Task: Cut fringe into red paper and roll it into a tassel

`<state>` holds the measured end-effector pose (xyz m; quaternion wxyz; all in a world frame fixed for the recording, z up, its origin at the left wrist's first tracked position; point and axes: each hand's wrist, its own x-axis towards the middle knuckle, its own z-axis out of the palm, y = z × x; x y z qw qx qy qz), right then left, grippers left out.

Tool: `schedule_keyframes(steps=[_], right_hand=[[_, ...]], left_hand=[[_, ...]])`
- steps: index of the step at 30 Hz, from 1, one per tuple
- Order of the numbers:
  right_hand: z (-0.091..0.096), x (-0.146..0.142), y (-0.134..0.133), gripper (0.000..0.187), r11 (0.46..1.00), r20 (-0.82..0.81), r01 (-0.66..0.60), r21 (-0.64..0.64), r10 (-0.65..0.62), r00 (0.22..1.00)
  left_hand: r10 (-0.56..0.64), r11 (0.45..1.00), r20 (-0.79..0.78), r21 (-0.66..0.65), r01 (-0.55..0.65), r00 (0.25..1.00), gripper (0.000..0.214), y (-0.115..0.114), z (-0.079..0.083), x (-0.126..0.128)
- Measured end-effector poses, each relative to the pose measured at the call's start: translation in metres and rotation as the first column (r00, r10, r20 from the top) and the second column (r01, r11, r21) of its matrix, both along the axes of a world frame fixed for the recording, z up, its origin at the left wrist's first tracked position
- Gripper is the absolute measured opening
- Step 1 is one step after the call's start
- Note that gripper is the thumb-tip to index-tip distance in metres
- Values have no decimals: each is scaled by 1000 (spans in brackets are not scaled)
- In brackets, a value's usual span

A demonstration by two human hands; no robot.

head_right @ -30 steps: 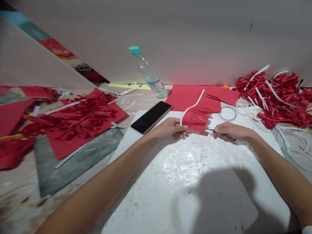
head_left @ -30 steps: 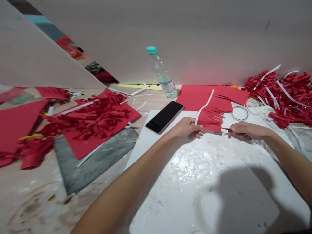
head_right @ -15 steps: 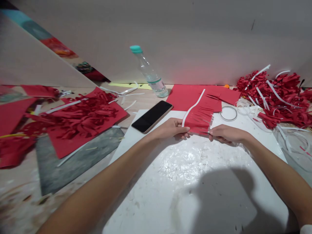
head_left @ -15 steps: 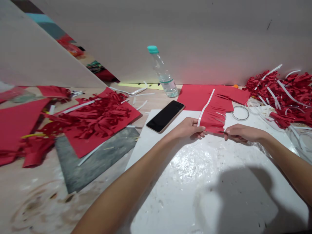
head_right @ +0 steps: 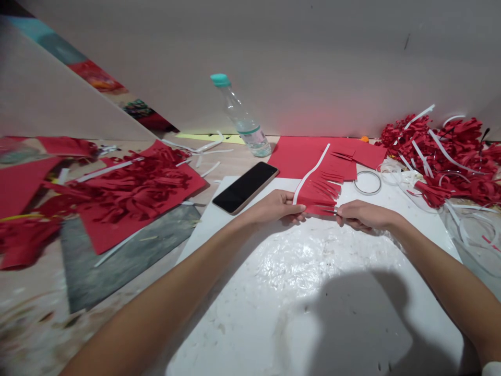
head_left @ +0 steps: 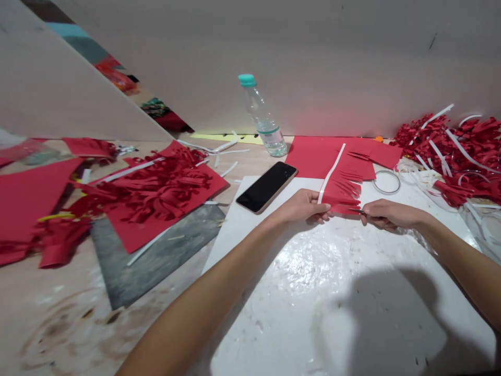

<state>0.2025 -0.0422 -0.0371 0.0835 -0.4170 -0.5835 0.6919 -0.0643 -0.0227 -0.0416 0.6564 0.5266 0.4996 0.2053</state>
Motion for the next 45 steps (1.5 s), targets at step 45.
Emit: schedule_keyframes(steps=[45], right_hand=[[0, -10, -4, 29, 999, 33, 33, -14, -33, 999]], left_hand=[[-46, 998, 19, 53, 45, 999, 14, -7, 3, 4]])
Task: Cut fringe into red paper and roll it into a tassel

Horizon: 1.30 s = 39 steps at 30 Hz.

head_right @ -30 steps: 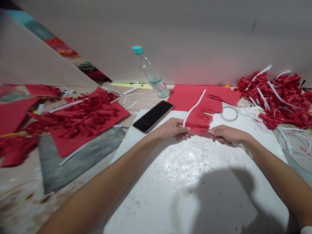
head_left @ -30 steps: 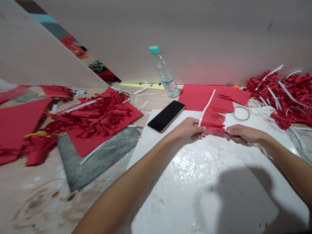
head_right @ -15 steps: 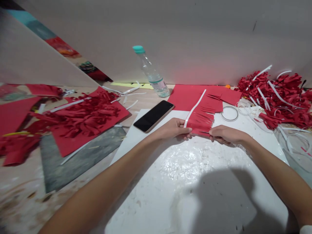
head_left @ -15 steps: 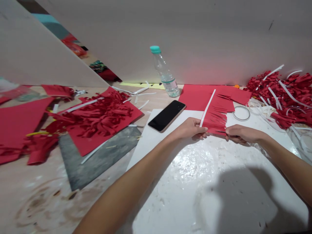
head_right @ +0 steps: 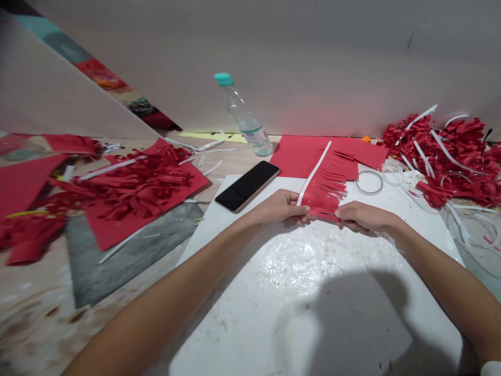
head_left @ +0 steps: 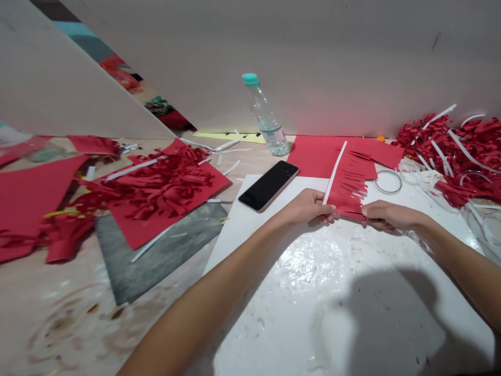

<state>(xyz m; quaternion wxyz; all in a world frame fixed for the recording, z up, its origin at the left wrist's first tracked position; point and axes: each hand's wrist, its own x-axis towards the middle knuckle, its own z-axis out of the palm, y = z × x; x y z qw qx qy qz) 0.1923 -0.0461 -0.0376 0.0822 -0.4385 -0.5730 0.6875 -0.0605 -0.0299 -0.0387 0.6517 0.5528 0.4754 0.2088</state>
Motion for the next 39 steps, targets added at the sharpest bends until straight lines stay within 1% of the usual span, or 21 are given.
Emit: schedule_keyframes(steps=[4, 11, 19, 26, 30, 33, 36, 39], right_hand=[[-4, 0, 1, 32, 1000, -13, -6, 0, 6, 1000], [-3, 1, 1, 29, 1000, -14, 2, -1, -2, 1000], [-1, -3, 0, 32, 1000, -9, 9, 3, -9, 1000], [-2, -3, 0, 32, 1000, -8, -2, -5, 2, 1000], [-4, -1, 0, 32, 1000, -6, 3, -3, -3, 1000], [-6, 2, 1, 32, 1000, -17, 12, -7, -13, 1000], [-5, 2, 1, 32, 1000, -24, 9, 2, -9, 1000], [-2, 0, 0, 32, 1000, -21, -5, 7, 5, 1000]], left_hand=[[-13, 1000, 6, 13, 13, 1000, 13, -2, 1, 1], [-17, 1000, -9, 26, 17, 1000, 18, -3, 2, 2], [-12, 1000, 20, 3, 12, 1000, 11, -4, 4, 5], [-21, 1000, 42, 13, 21, 999, 12, -6, 6, 8], [-33, 999, -8, 1, 33, 999, 14, -5, 9, 5], [-16, 1000, -57, 22, 18, 998, 21, -1, 6, 0], [-27, 999, -63, 24, 29, 998, 23, 1, 2, -3], [-22, 1000, -55, 3, 23, 998, 23, -1, 3, -1]])
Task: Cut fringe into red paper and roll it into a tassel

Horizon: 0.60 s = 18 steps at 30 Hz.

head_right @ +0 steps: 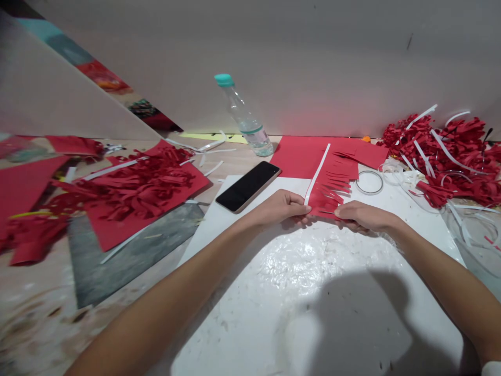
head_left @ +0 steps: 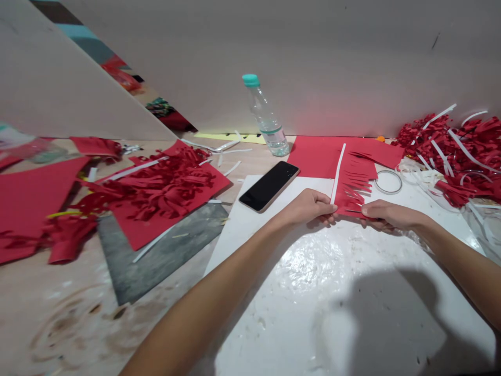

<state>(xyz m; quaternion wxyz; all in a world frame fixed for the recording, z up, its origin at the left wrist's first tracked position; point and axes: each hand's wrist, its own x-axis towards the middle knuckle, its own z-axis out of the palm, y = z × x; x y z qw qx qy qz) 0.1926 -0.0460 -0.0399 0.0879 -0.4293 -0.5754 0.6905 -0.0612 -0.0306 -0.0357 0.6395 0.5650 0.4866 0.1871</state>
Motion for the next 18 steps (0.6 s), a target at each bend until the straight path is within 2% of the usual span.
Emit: schedule_keyframes(steps=[8, 15, 18], right_hand=[[4, -5, -1, 33, 1000, 7, -6, -14, 6, 1000], [3, -3, -1, 33, 1000, -6, -7, 12, 7, 1000], [2, -1, 0, 32, 1000, -23, -3, 9, 3, 1000]], left_hand=[[33, 999, 53, -25, -31, 998, 19, -5, 9, 9], [-25, 1000, 89, -14, 26, 996, 19, -3, 5, 3], [-7, 1000, 101, -14, 8, 995, 16, 0, 3, 0]])
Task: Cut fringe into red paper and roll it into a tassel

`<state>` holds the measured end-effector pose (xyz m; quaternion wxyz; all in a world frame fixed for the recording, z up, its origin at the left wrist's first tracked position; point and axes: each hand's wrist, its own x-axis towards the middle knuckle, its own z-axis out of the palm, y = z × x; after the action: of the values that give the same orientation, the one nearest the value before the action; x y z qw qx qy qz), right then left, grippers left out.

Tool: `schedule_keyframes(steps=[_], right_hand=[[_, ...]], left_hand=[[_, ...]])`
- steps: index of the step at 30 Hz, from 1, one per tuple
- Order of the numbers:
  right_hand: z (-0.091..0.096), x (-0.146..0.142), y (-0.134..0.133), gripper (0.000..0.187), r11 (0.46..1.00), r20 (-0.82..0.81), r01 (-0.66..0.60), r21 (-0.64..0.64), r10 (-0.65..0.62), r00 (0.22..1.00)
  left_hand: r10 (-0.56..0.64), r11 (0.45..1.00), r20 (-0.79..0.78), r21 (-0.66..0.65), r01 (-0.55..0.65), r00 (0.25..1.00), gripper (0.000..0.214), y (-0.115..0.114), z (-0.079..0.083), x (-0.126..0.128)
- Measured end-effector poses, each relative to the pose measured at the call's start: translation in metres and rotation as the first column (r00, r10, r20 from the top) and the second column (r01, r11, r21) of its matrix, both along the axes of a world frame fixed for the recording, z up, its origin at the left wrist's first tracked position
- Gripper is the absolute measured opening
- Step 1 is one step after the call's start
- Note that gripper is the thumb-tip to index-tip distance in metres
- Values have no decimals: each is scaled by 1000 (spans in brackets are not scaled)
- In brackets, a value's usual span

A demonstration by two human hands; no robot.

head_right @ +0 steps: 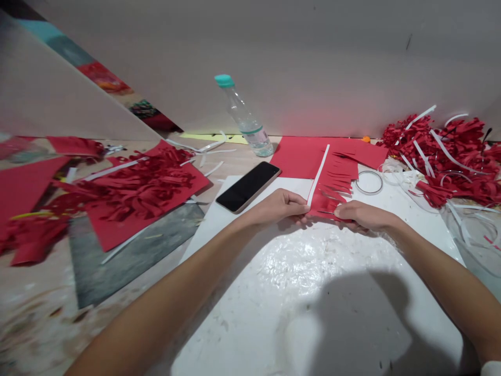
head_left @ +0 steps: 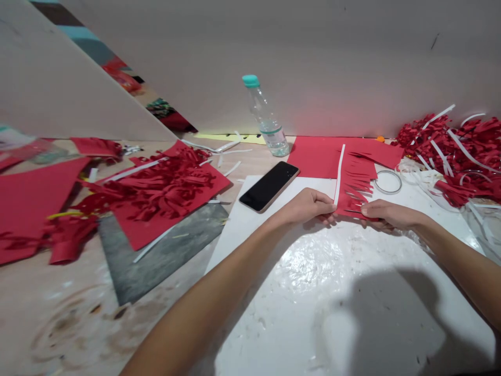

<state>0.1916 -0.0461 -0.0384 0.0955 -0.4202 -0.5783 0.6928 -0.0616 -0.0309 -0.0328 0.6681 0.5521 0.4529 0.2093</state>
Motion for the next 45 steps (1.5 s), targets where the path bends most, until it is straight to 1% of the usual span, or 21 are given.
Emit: schedule_keyframes(steps=[5, 11, 19, 22, 28, 32, 36, 39, 45], right_hand=[[2, -2, -1, 34, 1000, 3, 6, -6, -6, 1000], [3, -4, -2, 33, 999, -11, 13, -43, -14, 1000], [3, -3, -2, 30, 999, -38, 10, -48, -12, 999], [4, -5, -3, 30, 999, -34, 16, -47, -18, 999], [3, -6, -4, 32, 999, -82, 5, -40, -8, 997], [2, -5, -4, 31, 997, -95, 24, -75, -31, 995], [1, -4, -3, 32, 997, -87, 26, -72, -32, 996], [-1, -3, -2, 34, 998, -74, 13, -56, -17, 997], [-3, -4, -4, 35, 1000, -67, 14, -7, -14, 998]], left_hand=[[31, 999, 4, -9, -31, 1000, 14, -2, 1, 3], [51, 999, -35, -3, -52, 998, 14, -7, 6, 9], [33, 999, -10, -4, -33, 999, 14, -6, 4, 6], [15, 1000, -13, 4, -15, 1000, 15, -7, 6, 7], [-18, 1000, -15, 19, 18, 1000, 18, -7, 8, 7], [-50, 999, 2, 14, 50, 999, 19, -6, 6, 5], [-67, 998, 15, 11, 67, 998, 24, -5, 4, 5], [-52, 999, 5, 13, 51, 999, 24, -6, 5, 5], [2, 1000, 0, -9, -2, 1000, 16, -9, 11, 8]])
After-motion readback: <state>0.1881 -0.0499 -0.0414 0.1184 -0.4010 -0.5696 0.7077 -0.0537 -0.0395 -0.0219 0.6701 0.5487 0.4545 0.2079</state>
